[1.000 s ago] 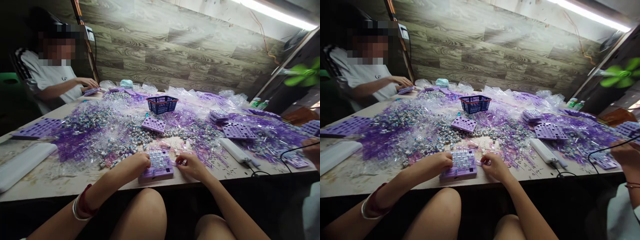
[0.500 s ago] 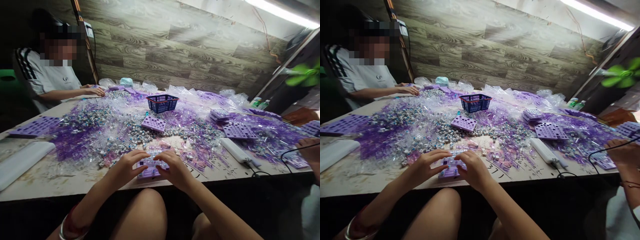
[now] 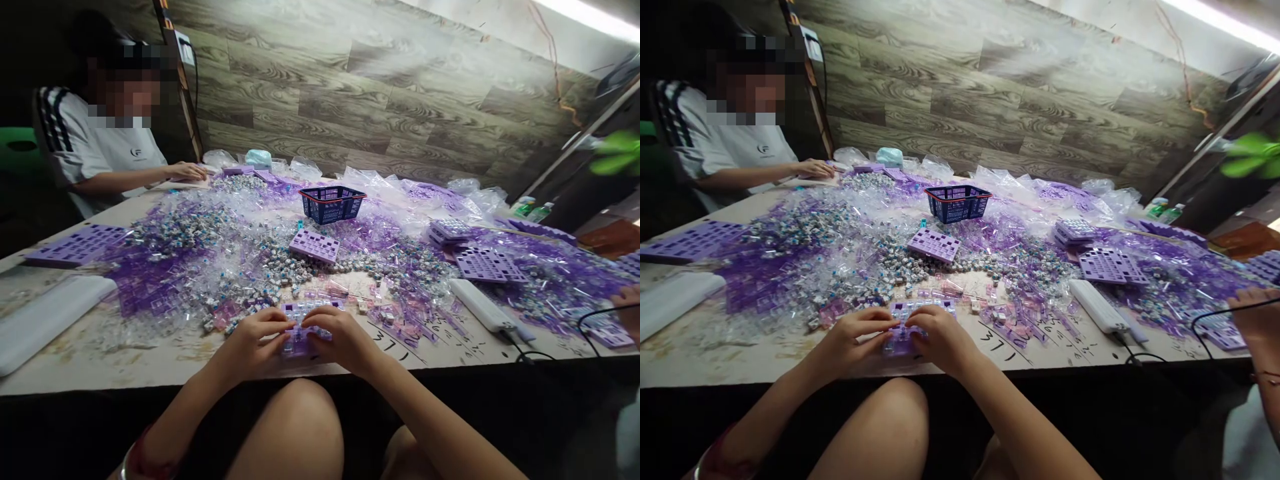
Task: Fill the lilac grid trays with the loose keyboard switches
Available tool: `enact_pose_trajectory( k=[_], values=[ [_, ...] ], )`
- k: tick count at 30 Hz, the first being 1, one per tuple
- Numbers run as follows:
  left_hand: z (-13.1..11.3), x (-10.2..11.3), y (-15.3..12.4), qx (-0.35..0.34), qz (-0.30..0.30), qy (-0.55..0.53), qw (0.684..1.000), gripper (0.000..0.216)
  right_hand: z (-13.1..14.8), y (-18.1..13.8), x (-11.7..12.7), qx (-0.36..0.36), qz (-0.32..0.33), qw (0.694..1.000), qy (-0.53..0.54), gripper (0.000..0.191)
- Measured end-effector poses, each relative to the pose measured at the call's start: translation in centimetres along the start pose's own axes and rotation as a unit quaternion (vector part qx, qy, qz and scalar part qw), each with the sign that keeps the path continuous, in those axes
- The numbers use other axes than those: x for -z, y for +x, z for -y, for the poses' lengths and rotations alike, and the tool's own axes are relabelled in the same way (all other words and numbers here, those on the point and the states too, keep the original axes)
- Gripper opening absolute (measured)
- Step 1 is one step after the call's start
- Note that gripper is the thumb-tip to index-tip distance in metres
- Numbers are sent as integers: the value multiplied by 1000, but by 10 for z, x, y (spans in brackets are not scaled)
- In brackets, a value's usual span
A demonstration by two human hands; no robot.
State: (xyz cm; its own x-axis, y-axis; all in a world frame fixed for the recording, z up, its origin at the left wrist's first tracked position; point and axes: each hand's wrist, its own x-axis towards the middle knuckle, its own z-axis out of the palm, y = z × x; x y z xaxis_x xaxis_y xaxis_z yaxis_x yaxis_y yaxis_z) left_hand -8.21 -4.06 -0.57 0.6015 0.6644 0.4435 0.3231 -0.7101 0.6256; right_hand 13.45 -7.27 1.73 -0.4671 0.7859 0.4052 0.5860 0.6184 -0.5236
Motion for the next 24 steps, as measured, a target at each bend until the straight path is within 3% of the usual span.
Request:
enact_pose_trajectory(
  k=[9,14,21,24],
  values=[
    [-2,3,-1,-33,37,-7,999,27,2,1,7,16,42,999,1,24],
    [-8,5,-1,-73,44,59,995,30,3,2,10,37,40,998,-34,21],
    [-30,6,0,-72,92,184,976,34,10,-1,12,51,97,986,-122,21],
    [-33,6,-1,-80,97,205,971,34,10,-3,10,55,91,985,-134,19]
  ],
)
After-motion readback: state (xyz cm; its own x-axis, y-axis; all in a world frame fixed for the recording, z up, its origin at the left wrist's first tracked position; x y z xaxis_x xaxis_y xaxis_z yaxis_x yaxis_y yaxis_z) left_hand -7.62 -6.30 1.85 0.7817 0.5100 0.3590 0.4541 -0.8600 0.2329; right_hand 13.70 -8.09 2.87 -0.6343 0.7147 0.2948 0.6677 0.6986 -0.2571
